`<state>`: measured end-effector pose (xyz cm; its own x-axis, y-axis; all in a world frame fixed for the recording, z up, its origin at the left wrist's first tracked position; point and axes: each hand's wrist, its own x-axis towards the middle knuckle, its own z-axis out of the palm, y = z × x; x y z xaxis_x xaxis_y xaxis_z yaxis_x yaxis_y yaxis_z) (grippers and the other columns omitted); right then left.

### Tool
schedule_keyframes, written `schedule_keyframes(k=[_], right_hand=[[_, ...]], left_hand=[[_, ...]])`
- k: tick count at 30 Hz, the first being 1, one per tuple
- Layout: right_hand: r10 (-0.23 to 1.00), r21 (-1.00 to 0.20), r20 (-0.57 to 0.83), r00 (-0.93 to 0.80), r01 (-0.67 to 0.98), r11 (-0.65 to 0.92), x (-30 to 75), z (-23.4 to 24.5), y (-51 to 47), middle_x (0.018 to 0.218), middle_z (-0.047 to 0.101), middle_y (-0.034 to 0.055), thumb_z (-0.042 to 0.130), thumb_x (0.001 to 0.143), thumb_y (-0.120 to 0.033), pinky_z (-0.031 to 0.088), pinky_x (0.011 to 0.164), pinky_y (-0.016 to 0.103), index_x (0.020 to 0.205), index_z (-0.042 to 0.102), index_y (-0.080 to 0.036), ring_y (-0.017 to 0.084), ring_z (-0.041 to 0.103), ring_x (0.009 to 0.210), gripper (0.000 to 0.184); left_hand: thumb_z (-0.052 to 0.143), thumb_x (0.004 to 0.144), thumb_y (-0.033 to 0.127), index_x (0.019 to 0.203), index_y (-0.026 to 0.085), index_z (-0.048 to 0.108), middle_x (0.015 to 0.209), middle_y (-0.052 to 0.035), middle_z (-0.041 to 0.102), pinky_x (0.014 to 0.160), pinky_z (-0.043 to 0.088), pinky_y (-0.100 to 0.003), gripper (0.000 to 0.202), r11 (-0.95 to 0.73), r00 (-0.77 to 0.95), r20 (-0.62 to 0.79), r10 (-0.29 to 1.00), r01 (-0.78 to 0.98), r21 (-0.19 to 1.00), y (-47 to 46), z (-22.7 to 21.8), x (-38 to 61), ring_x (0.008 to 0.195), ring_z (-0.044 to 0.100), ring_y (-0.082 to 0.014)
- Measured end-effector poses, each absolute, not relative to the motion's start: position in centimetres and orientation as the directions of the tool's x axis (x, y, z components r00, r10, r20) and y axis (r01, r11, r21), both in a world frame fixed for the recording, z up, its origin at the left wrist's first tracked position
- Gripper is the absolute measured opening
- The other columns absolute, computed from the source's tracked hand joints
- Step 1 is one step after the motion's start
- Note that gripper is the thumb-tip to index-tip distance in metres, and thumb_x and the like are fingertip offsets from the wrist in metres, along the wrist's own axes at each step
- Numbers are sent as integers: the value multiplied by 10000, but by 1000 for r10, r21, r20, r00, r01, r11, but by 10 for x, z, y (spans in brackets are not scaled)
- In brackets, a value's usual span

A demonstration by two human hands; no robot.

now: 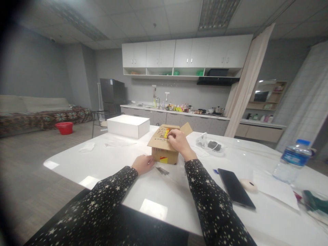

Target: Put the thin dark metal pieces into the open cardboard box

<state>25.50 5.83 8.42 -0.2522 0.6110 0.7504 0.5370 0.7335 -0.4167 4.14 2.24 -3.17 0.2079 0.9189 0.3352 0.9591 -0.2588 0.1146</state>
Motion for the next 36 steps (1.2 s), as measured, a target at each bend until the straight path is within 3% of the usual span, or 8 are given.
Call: schedule_keyframes(k=[30,36], right_hand=[[569,-299,743,-352,586,753,254,84,57,739,672,47,487,747,-150,436,722,308,633,641,-202,189,580,704,199],[591,-321,727,-350,587,743,255,83,59,767,687,51,496,753,-145,431,712,297,652,655,-187,181,589,720,194]], left_hand=[[426,922,341,827,204,675,820,-97,724,677,442,-311,300,-263,213,338,917,959,109,23,-31,41,784,695,-250],[415,923,337,824,202,675,818,-102,725,668,438,-313,309,-263,213,341,916,959,106,23,-33,41,791,696,-260]])
